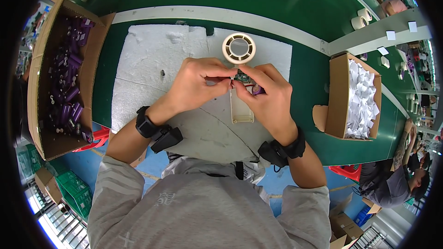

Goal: The person picks up a battery and a circuit board, connects them, and inserts the assembly into a fan housing. They then repeat the process with another battery and circuit board, applying tape to the battery before placing it into a second fan housing.

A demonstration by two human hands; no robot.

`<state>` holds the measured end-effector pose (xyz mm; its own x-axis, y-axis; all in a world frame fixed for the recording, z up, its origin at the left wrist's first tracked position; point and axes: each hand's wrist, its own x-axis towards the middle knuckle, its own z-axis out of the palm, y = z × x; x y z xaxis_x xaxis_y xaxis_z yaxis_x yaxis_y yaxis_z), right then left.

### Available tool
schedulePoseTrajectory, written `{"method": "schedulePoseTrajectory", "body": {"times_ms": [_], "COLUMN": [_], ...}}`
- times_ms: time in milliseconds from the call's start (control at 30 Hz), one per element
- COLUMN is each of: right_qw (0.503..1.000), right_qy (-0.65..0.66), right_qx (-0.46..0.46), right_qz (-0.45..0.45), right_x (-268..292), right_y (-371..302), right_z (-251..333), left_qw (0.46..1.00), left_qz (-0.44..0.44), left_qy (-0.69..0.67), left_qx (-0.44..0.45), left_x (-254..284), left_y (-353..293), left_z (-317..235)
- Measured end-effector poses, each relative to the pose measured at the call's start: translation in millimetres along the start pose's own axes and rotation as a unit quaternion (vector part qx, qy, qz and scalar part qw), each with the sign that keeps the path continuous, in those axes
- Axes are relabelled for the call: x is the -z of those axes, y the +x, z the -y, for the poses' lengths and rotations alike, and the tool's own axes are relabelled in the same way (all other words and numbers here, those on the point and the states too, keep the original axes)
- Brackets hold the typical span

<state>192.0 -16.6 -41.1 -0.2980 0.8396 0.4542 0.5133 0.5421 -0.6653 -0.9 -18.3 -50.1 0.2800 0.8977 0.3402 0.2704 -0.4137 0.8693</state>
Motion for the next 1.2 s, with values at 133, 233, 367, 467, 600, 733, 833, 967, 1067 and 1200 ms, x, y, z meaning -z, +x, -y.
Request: {"method": "schedulePoseTrajectory", "body": {"times_ms": [133,233,367,467,600,733,833,967,1067,1200], "right_qw": [1.000,1.000,0.999,0.998,0.996,0.995,0.996,0.997,0.999,0.999], "right_qy": [0.005,0.007,0.029,0.044,0.047,0.027,0.023,0.013,-0.005,-0.014], "right_qx": [-0.008,-0.004,-0.029,-0.051,-0.072,-0.079,-0.068,-0.042,-0.014,-0.017], "right_qz": [-0.004,-0.002,0.010,0.014,0.023,0.046,0.059,0.070,0.051,0.037], "right_x": [-0.6,-0.3,1.7,4.1,7.0,12.0,13.7,13.5,9.1,5.2], "right_y": [-1.0,0.0,1.7,2.1,0.6,0.1,-0.4,-0.7,-2.0,-1.6], "right_z": [0.7,0.5,2.1,4.6,7.7,6.8,5.2,3.6,1.4,1.6], "left_qw": [1.000,1.000,0.999,0.995,0.995,0.995,0.993,0.991,0.991,0.992], "left_qz": [0.001,0.003,0.003,-0.005,-0.004,-0.003,-0.001,-0.001,-0.005,-0.006], "left_qy": [0.001,-0.002,-0.035,-0.082,-0.046,-0.018,-0.022,-0.002,-0.001,0.004], "left_qx": [-0.001,0.003,0.023,0.053,0.086,0.093,0.116,0.132,0.133,0.129], "left_x": [-0.3,-0.6,-3.4,-8.8,-16.2,-19.5,-22.1,-25.3,-26.5,-25.3], "left_y": [-0.3,-1.0,-0.4,-1.8,-7.0,-7.3,-8.3,-9.4,-9.5,-8.1], "left_z": [0.0,0.3,-0.7,-4.5,-10.3,-13.3,-15.4,-17.6,-15.4,-15.4]}}
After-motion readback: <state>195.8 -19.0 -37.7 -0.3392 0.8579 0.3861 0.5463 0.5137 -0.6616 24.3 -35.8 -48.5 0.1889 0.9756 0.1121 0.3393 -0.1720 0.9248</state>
